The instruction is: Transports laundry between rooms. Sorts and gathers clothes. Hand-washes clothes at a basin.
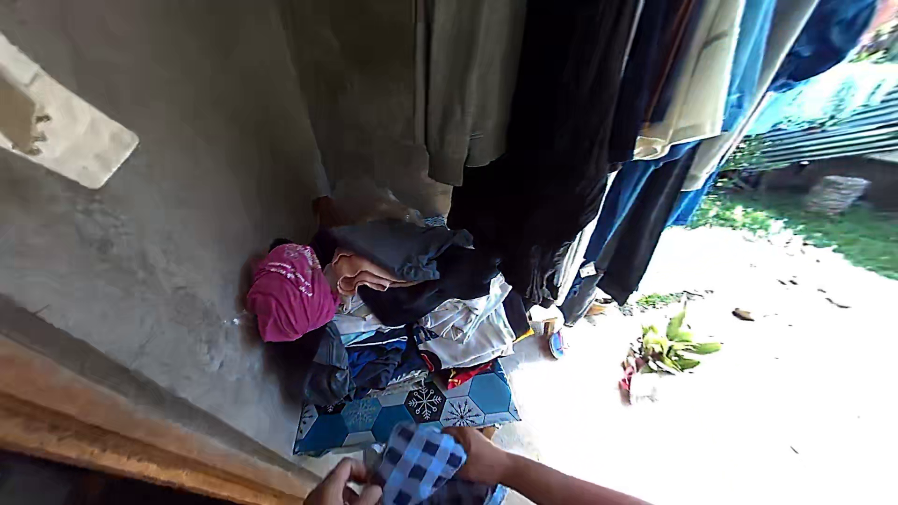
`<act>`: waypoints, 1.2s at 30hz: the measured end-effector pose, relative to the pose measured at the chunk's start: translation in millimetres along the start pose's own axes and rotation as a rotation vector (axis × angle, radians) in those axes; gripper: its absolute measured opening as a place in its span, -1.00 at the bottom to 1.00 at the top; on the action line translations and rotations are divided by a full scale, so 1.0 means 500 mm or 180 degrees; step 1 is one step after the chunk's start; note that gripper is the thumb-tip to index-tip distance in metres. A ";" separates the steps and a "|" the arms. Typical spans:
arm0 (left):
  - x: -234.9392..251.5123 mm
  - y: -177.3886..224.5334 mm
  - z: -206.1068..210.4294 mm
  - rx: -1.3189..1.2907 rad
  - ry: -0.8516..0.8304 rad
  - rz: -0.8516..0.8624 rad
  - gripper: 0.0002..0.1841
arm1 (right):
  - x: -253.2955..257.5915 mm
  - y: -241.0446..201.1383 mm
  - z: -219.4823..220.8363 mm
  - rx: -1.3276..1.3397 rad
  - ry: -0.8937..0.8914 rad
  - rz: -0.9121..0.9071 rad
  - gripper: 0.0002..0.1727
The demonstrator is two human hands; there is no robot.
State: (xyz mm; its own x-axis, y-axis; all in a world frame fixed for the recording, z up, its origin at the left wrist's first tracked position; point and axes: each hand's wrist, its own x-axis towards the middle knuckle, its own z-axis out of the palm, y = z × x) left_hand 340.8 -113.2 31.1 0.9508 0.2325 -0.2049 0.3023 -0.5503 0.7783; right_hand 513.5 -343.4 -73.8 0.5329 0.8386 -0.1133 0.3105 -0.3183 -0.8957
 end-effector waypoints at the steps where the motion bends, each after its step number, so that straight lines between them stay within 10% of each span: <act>1: 0.025 0.023 -0.006 0.0154 0.0047 0.0037 -0.57 | -0.014 0.012 -0.021 0.0157 0.0205 0.0300 -0.49; 10: 0.378 0.179 0.222 0.1883 -0.1063 0.0090 -0.54 | -0.115 0.123 -0.144 -0.0073 0.0406 0.1162 -0.39; 16: 0.553 0.182 0.392 0.2420 -0.0387 0.0566 -0.32 | -0.133 0.184 -0.228 -0.0558 0.0160 0.1553 -0.37; 21: 0.595 0.169 0.368 0.1127 0.0599 0.1021 -0.71 | -0.108 0.192 -0.294 -0.0983 0.0157 0.1838 -0.43; 27: 0.591 0.203 0.268 -0.0247 0.0635 0.0492 -0.62 | -0.024 0.161 -0.337 -0.1407 0.0233 0.1579 -0.07; 36: 0.545 0.168 0.310 0.1453 0.0637 0.1147 -0.64 | 0.105 0.009 -0.472 -0.2472 0.0200 0.0982 -0.24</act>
State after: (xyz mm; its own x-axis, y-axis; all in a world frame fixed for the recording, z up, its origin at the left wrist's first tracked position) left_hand 635.9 -220.4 -51.5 0.9807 0.0896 0.1737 0.0050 -0.8998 0.4362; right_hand 728.8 -405.4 17.7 0.7187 0.6449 -0.2599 0.5852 -0.7629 -0.2748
